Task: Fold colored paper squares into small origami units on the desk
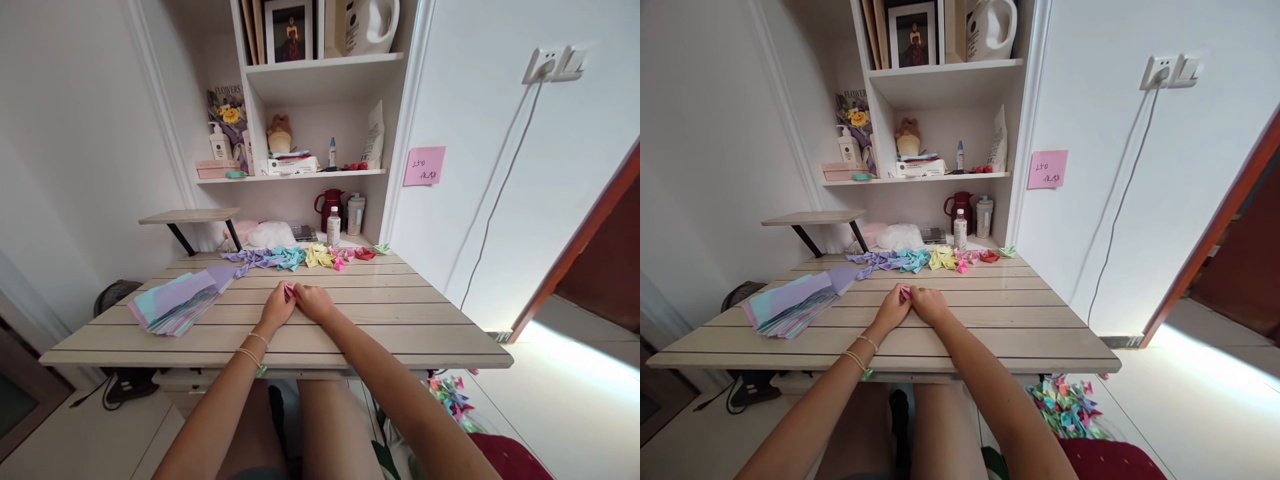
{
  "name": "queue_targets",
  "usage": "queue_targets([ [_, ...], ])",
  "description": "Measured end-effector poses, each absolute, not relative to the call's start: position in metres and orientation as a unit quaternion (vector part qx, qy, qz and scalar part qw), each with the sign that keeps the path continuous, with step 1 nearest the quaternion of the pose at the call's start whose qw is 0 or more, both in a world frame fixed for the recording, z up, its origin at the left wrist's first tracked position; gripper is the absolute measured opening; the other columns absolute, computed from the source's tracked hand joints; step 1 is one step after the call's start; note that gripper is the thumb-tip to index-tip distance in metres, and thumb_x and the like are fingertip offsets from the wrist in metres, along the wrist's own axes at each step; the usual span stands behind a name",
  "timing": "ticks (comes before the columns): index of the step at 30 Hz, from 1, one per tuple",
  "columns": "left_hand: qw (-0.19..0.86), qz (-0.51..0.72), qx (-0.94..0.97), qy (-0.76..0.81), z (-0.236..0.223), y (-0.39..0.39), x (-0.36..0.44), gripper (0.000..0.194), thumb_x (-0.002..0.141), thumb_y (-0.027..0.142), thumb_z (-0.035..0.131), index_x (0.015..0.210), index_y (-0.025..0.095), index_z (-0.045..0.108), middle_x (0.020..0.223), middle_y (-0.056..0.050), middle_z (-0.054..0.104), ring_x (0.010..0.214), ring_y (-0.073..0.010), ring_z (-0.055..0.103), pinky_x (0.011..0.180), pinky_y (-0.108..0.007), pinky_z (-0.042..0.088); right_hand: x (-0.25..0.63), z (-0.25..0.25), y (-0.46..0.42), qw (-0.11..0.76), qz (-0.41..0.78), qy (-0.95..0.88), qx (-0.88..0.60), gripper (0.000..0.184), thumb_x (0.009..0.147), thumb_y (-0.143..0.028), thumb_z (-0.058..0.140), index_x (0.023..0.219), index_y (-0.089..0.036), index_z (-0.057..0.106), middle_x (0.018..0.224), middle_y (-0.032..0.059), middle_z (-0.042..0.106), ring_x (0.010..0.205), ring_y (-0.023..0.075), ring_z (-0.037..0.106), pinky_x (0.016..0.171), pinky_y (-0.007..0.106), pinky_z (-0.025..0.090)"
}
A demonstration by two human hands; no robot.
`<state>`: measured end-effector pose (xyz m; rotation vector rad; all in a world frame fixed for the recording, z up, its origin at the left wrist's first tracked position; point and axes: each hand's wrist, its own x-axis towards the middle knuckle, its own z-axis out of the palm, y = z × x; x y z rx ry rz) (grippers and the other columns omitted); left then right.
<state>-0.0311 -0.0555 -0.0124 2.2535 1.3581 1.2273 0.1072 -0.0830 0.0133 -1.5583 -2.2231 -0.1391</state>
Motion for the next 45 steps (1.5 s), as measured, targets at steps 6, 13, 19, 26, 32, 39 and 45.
queue_targets([
  [6,0.109,0.420,0.758,0.488,-0.010,-0.057,-0.032,0.023,0.076,0.016,0.048,0.098,0.020,0.053,0.080,-0.005,0.064,0.072,-0.0179,0.059,0.064,-0.026,0.040,0.106,0.010,-0.080,0.253,-0.021,-0.767,-0.589,0.024,0.089,-0.034,0.038,0.098,-0.020,0.053,0.083,0.0091,0.067,0.074,0.0209,0.061,0.060,0.025,0.035],
  [13,0.099,0.407,0.756,0.503,-0.007,-0.060,-0.030,0.030,0.074,0.018,0.050,0.104,0.020,0.050,0.057,0.004,0.054,0.054,-0.0144,0.052,0.053,-0.022,0.034,0.112,0.007,-0.074,0.318,0.027,-0.725,-0.611,0.019,0.086,-0.027,0.042,0.097,-0.018,0.054,0.079,0.0066,0.067,0.073,0.0171,0.061,0.059,0.023,0.035],
  [19,0.137,0.397,0.790,0.446,-0.006,-0.064,-0.029,0.038,0.071,0.013,0.051,0.108,0.020,0.047,0.073,-0.001,0.061,0.061,-0.0139,0.055,0.058,-0.023,0.038,0.114,0.006,-0.073,0.346,0.080,-0.732,-0.582,0.028,0.077,-0.026,0.054,0.105,-0.020,0.055,0.079,0.0023,0.067,0.070,0.0138,0.060,0.059,0.021,0.037],
  [26,0.166,0.379,0.813,0.409,-0.003,-0.070,-0.028,0.039,0.070,0.013,0.051,0.107,0.020,0.049,0.069,0.001,0.060,0.056,-0.0125,0.053,0.056,-0.022,0.038,0.115,0.008,-0.076,0.325,0.069,-0.741,-0.583,0.023,0.076,-0.023,0.052,0.097,-0.020,0.063,0.080,0.0052,0.068,0.075,0.0171,0.059,0.062,0.022,0.036],
  [32,0.107,0.384,0.782,0.478,0.000,-0.072,-0.027,0.038,0.073,0.017,0.051,0.110,0.021,0.047,0.067,0.001,0.061,0.055,-0.0142,0.055,0.054,-0.023,0.036,0.115,0.010,-0.078,0.315,0.057,-0.751,-0.578,0.026,0.082,-0.025,0.045,0.104,-0.023,0.060,0.084,0.0049,0.068,0.077,0.0173,0.060,0.065,0.022,0.036],
  [39,0.083,0.432,0.731,0.522,-0.002,-0.066,-0.029,0.032,0.077,0.021,0.050,0.108,0.019,0.047,0.073,-0.003,0.066,0.064,-0.0179,0.062,0.058,-0.025,0.040,0.110,0.012,-0.081,0.308,0.048,-0.769,-0.558,0.029,0.083,-0.024,0.044,0.111,-0.023,0.055,0.085,0.0050,0.068,0.077,0.0181,0.061,0.066,0.023,0.036],
  [45,0.205,0.486,0.734,0.427,-0.006,-0.062,-0.030,0.021,0.077,0.030,0.053,0.095,0.019,0.057,0.075,-0.006,0.068,0.069,-0.0185,0.065,0.061,-0.026,0.047,0.114,0.010,-0.077,0.456,0.187,-0.709,-0.504,0.023,0.076,-0.018,0.047,0.094,-0.021,0.061,0.072,0.0017,0.066,0.065,0.0156,0.058,0.064,0.023,0.039],
])
